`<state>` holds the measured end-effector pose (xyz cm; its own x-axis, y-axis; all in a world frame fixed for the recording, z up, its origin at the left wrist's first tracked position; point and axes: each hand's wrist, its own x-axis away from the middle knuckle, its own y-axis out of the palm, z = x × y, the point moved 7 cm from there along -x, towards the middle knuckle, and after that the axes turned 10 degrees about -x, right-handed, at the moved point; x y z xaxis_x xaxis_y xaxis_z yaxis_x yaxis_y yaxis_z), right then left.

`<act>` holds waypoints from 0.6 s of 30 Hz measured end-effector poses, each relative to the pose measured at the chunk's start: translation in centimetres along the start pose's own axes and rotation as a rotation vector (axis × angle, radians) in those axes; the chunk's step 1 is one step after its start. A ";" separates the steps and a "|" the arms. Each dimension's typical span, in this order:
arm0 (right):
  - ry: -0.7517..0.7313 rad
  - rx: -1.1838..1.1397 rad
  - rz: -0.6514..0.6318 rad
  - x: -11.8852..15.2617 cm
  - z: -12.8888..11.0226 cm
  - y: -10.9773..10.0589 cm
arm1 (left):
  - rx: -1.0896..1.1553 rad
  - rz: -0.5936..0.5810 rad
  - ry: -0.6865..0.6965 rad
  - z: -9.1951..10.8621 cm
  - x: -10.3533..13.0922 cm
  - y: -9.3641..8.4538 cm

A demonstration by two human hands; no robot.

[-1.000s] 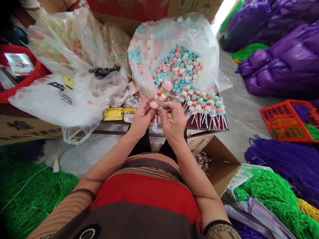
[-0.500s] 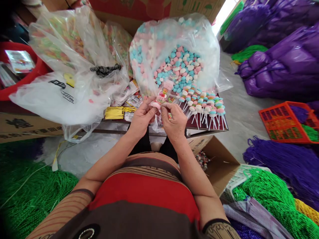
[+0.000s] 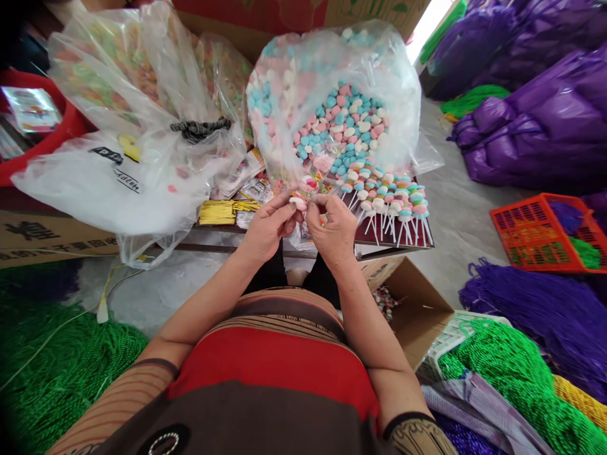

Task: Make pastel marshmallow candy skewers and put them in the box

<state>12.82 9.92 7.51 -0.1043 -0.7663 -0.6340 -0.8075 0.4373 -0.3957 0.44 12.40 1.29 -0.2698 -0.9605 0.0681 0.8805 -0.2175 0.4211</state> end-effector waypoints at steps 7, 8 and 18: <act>-0.074 -0.047 -0.029 0.3 0.1 0.1 | -0.093 0.115 0.024 -0.9 -0.5 -0.6; -0.079 -0.054 -0.030 0.3 0.2 0.2 | -0.132 0.140 0.047 -0.9 -0.5 -0.7; -0.179 0.097 0.036 0.8 -1.0 0.3 | -0.626 0.284 0.215 0.3 -0.5 -2.1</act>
<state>11.94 8.97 7.52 -0.0203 -0.6568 -0.7538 -0.7443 0.5133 -0.4272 -1.44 13.45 0.66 0.0283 -0.9937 -0.1087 0.9809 0.0486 -0.1884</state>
